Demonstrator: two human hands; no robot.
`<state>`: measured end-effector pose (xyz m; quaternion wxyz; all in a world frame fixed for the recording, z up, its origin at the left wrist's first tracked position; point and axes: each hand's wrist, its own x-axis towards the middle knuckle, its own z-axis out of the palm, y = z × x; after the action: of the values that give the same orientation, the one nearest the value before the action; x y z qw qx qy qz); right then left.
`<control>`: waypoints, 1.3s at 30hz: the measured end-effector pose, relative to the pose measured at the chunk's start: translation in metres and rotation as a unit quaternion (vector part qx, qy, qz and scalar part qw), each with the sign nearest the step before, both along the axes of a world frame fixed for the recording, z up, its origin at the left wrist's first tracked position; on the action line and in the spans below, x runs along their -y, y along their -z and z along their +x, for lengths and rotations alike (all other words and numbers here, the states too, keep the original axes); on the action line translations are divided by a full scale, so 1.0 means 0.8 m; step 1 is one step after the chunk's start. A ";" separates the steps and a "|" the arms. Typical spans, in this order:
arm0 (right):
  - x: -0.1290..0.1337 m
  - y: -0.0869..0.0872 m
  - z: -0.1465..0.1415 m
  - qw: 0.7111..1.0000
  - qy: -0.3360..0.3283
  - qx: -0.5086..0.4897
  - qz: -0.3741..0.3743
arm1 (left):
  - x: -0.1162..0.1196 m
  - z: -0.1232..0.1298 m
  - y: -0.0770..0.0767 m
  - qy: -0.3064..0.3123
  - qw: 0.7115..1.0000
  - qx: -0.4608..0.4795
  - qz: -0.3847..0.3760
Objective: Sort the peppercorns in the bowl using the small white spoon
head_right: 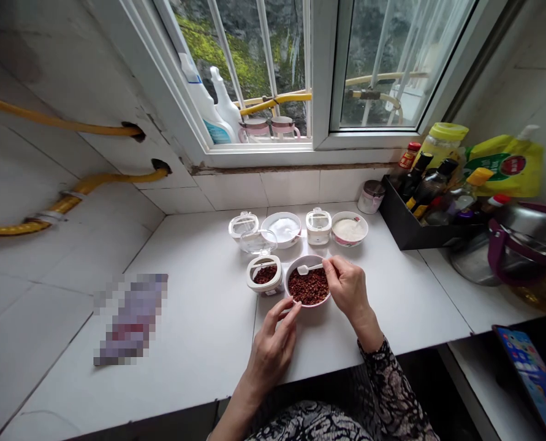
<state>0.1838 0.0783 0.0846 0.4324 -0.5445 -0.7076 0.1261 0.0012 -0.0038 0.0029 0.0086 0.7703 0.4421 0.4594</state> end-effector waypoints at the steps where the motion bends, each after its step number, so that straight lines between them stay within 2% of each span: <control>1: 0.000 0.003 0.007 1.000 0.005 0.017 -0.015 | 0.000 0.000 0.001 0.001 1.000 -0.001 0.000; 6: 0.005 0.018 0.011 0.998 -0.003 0.050 -0.049 | 0.000 0.002 0.003 -0.003 1.000 0.001 -0.005; 14: 0.000 0.022 0.003 0.993 -0.002 -0.045 -0.110 | -0.001 0.002 -0.001 0.001 1.000 0.001 0.009; 18: 0.002 0.020 0.006 0.993 0.007 -0.054 -0.102 | -0.001 0.002 -0.001 0.003 1.000 -0.001 0.010; 24: 0.005 0.020 0.005 0.995 0.030 -0.015 -0.090 | -0.001 0.003 0.000 0.001 1.000 0.000 0.011; 39: 0.004 0.025 0.004 0.996 0.040 -0.009 -0.085 | -0.001 0.002 0.001 0.007 1.000 0.005 0.009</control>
<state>0.1866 0.0752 0.0644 0.3959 -0.6061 -0.6677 0.1734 0.0030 -0.0030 0.0018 0.0076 0.7712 0.4322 0.4673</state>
